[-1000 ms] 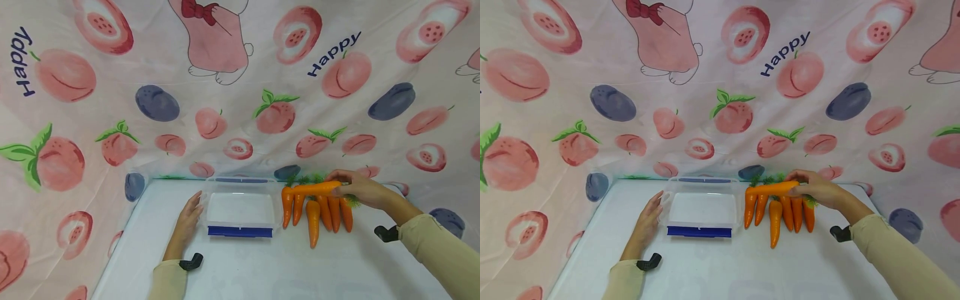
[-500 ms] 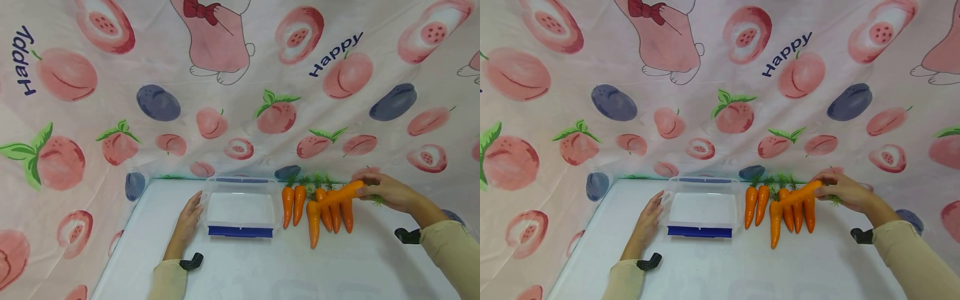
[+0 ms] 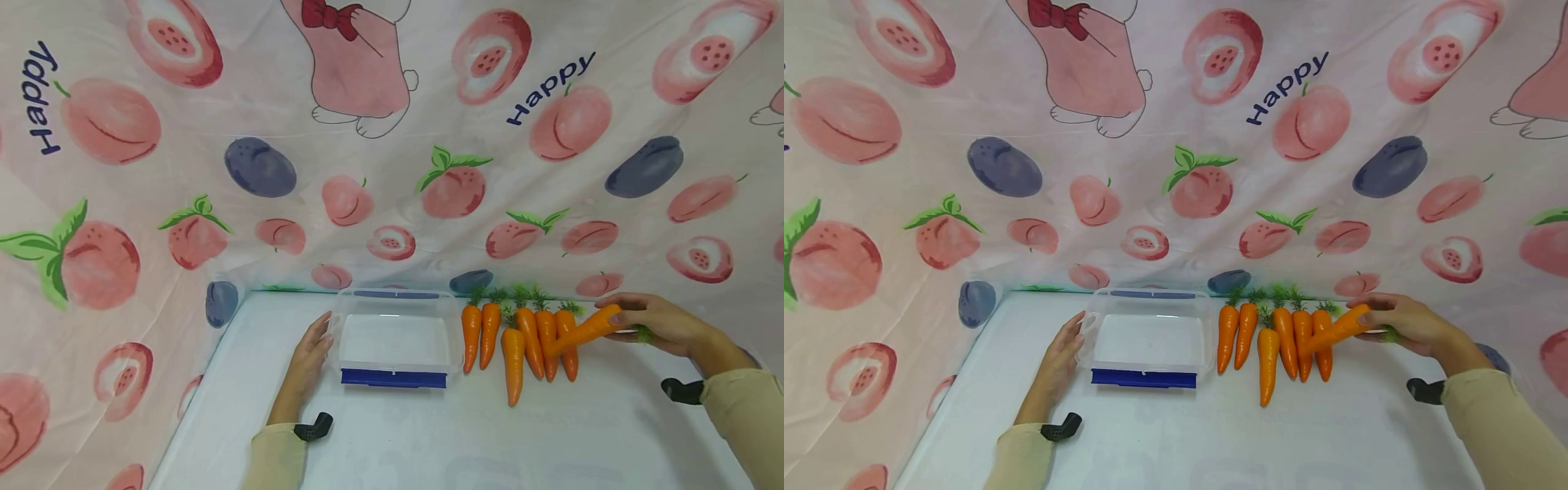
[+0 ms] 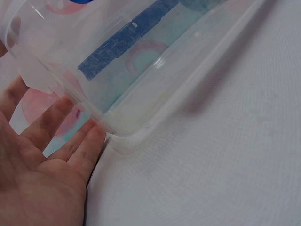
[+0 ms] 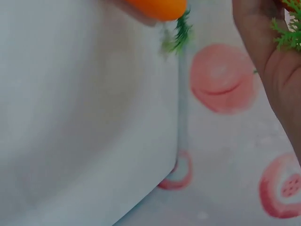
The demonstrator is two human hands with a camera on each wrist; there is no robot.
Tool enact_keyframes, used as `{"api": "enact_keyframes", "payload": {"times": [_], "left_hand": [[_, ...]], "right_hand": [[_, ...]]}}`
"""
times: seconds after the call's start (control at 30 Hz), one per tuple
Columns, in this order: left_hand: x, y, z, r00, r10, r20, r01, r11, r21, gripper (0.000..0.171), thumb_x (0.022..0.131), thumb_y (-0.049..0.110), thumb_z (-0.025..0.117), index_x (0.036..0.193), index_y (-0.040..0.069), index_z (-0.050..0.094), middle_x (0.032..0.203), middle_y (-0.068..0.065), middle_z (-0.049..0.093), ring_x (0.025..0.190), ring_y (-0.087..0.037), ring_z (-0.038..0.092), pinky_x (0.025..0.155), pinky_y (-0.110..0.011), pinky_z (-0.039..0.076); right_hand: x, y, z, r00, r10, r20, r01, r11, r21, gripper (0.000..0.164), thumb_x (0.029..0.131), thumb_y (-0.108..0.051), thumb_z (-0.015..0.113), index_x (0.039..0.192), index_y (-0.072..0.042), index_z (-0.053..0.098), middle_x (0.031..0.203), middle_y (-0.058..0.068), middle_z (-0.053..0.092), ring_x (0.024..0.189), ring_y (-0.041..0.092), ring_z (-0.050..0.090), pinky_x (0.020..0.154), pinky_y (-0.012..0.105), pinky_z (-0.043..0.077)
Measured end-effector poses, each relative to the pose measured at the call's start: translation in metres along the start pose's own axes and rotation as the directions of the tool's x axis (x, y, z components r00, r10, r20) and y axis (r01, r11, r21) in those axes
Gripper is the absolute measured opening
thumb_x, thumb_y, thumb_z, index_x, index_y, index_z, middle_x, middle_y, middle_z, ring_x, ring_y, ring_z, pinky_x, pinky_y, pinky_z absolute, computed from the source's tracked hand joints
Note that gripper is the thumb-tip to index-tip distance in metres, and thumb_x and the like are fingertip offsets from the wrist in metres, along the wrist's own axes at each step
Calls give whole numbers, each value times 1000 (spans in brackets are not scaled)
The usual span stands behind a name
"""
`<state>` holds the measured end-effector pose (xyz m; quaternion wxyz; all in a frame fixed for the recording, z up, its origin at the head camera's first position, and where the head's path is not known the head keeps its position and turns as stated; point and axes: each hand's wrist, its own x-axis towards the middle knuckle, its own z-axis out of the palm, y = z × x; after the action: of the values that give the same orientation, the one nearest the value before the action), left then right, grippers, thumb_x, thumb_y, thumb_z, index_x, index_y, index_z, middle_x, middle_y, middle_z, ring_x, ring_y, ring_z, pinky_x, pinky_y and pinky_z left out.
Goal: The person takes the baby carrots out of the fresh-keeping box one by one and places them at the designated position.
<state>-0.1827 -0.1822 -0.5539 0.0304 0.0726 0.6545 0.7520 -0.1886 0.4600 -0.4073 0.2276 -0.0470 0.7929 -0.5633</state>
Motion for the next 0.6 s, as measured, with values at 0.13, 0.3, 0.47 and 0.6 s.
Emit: {"api": "enact_keyframes", "payload": {"times": [0.13,0.3,0.47,0.6], "left_hand": [[-1,0,0,1000,2,4,-2,1000,-9,57,107,12,47,161,9,28,166,-21,26,151,-37,30,122,-59,25],[0,0,-1,1000,3,1,-3,1000,-11,57,107,13,48,161,9,28,167,-21,26,152,-38,28,123,-59,24],[1,-2,-2,1000,-1,1,1,1000,-3,57,107,15,48,161,10,28,167,-18,27,153,-37,27,123,-58,24],[1,-2,-1,1000,-6,0,6,1000,-3,56,107,15,48,160,13,30,167,-17,28,153,-35,28,123,-56,25]], "right_hand": [[-2,11,-6,998,48,-46,-47,999,10,31,104,-6,55,122,-31,60,113,-9,66,101,15,70,88,35,62],[-3,23,-11,991,86,-105,-89,996,-24,19,104,-11,57,122,-12,51,108,-4,65,97,17,69,87,33,62],[-3,32,-15,987,94,-129,-104,992,-72,22,105,-15,58,122,-1,54,106,-2,67,95,22,68,85,31,62],[-3,35,-17,980,137,-142,-154,982,-112,27,103,-20,62,121,-1,61,105,0,67,93,25,66,83,32,61]]}}
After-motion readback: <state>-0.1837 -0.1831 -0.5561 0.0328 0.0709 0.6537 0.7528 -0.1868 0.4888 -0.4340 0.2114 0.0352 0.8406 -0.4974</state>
